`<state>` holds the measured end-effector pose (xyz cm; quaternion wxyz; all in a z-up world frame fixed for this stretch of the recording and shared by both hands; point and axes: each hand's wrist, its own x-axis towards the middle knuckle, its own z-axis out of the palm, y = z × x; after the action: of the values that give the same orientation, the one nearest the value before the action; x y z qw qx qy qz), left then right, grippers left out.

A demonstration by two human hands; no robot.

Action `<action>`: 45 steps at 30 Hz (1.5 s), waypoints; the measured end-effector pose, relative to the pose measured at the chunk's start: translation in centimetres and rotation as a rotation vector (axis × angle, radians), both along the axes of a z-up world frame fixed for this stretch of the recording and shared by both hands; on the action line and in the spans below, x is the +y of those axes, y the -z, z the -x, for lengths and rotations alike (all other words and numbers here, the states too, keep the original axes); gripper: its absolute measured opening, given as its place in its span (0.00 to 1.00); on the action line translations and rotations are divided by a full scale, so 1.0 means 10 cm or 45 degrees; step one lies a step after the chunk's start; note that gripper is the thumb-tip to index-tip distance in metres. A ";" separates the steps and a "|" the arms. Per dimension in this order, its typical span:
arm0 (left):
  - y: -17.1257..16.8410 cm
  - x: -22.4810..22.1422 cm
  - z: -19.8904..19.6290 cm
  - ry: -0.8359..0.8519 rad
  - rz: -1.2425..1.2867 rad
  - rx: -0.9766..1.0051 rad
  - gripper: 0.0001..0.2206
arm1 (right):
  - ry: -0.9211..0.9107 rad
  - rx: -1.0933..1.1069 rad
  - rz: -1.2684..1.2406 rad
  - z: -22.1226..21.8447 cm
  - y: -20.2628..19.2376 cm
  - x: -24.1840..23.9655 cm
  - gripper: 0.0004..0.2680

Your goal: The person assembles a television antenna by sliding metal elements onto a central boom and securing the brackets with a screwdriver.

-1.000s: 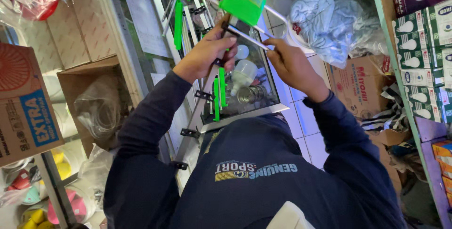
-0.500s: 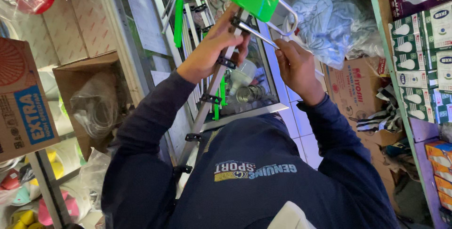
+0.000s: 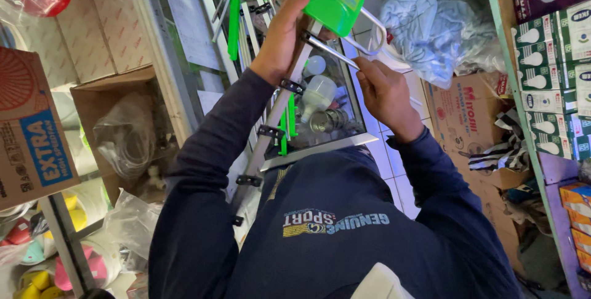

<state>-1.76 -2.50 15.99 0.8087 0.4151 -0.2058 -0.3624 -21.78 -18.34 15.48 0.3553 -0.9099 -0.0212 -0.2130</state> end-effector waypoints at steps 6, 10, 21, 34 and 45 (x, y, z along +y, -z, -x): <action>-0.33 -0.11 -0.01 0.263 0.210 -0.002 0.24 | -0.111 0.004 -0.135 -0.02 0.02 -0.05 0.07; -0.49 -0.14 0.08 0.253 0.140 -0.020 0.23 | -0.134 0.030 -0.134 0.03 -0.03 -0.15 0.08; -0.61 -0.13 0.27 0.257 -0.009 -0.181 0.21 | -0.404 0.266 -0.576 0.11 -0.19 -0.16 0.08; -0.67 -0.19 0.25 0.261 0.075 -0.066 0.26 | 0.054 -0.022 -0.299 0.17 0.12 0.00 0.06; -0.60 -0.20 0.24 0.274 0.098 -0.083 0.27 | 0.012 0.035 -0.381 0.14 0.18 -0.04 0.08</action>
<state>-4.19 -4.47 22.01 0.7733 0.3706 -0.2893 -0.4253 -23.21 -18.77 13.69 0.4862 -0.8497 0.0201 -0.2029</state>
